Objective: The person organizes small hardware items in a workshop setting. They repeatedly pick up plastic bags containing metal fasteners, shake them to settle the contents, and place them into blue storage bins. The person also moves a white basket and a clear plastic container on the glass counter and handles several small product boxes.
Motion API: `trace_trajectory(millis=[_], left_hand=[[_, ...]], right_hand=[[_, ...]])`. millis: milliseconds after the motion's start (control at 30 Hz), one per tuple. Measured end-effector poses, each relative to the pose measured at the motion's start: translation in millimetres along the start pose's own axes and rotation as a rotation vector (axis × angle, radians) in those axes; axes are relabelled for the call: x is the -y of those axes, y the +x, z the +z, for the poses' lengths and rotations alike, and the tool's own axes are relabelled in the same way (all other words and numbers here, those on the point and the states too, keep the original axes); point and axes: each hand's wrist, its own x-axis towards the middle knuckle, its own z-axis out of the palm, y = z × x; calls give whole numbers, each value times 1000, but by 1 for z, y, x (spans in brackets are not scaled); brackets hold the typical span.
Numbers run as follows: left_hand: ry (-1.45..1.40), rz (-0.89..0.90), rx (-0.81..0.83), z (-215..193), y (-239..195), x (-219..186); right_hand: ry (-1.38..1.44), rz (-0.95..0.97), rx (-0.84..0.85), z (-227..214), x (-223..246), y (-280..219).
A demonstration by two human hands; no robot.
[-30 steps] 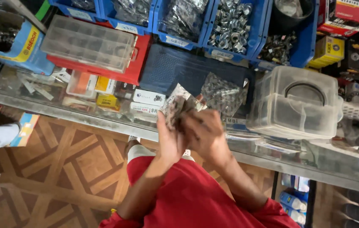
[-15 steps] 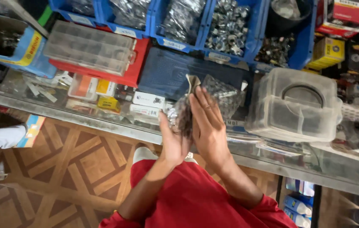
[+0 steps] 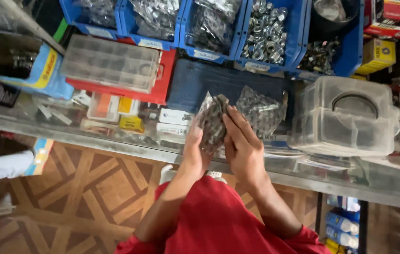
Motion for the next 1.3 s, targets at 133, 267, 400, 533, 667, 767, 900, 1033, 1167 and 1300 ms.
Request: trace_trajectory(millis=[133, 267, 400, 533, 667, 767, 900, 1033, 1167, 1300], left_hand=[[-33, -27, -86, 19, 3, -39], [-49, -47, -103, 30, -7, -86], [-37, -13, -169, -3, -6, -92], [1, 19, -86, -42, 10, -100], [225, -59, -71, -60, 25, -118], [318, -20, 155, -76, 29, -123], [646, 54, 312, -58, 8, -158], [623, 215, 191, -87, 13, -134], [658, 236, 257, -84, 5, -161], [648, 191, 310, -77, -21, -177]], right_hand=[[28, -79, -26, 23, 33, 5], [-222, -108, -68, 43, 30, 11], [-102, 114, -179, 55, 31, 21], [725, 628, -411, 74, 60, 18], [1230, 826, -504, 100, 83, 6], [1224, 919, -647, 126, 78, -14], [1147, 929, -822, 138, 86, -20], [1048, 861, -840, 150, 112, -7], [798, 812, -870, 167, 125, -7], [-19, 700, -617, 158, 135, -9]])
